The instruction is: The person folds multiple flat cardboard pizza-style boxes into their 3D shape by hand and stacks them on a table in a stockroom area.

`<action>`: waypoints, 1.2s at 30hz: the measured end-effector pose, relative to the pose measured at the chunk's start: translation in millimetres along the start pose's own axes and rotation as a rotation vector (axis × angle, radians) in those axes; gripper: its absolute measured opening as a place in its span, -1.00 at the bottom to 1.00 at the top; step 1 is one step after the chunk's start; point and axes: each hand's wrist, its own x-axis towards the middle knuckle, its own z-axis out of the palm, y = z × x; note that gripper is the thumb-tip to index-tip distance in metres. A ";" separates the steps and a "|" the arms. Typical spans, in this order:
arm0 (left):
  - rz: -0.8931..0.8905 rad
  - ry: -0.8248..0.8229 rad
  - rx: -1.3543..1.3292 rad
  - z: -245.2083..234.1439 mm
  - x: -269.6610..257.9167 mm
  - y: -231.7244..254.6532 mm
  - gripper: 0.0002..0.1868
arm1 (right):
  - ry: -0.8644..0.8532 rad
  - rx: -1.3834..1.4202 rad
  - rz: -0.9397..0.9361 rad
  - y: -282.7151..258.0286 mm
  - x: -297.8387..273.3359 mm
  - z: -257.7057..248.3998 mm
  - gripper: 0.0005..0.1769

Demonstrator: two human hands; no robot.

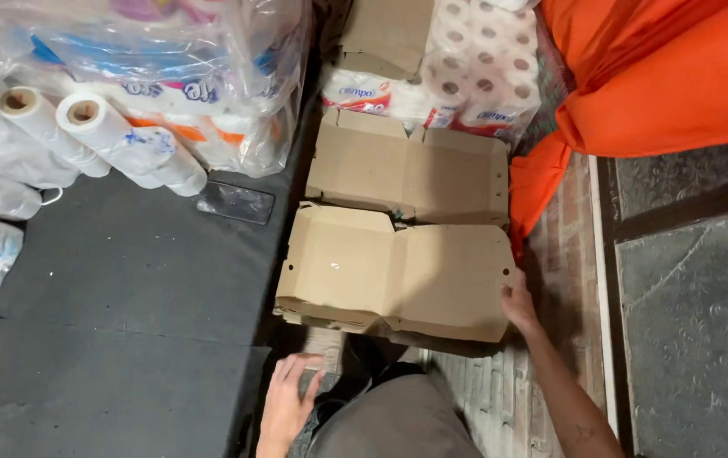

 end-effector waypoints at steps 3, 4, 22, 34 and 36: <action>-0.015 -0.029 0.143 28.6 35.8 -13.6 -0.54 | -0.089 -0.129 -0.098 24.8 16.9 15.7 0.02; -0.015 -0.036 0.146 35.7 48.3 -19.4 -0.54 | -0.091 -0.125 -0.091 31.7 21.0 21.1 0.02; -0.468 -0.352 0.642 79.2 158.1 -59.5 0.42 | -0.051 -1.238 -0.520 17.5 98.5 47.1 0.38; -0.506 -0.346 0.812 109.6 164.0 -69.3 0.52 | -0.222 -1.261 -0.432 -19.1 81.5 33.3 0.69; -0.499 -0.337 0.788 108.8 165.7 -70.4 0.51 | -0.091 -1.297 -0.560 -14.6 86.4 40.8 0.51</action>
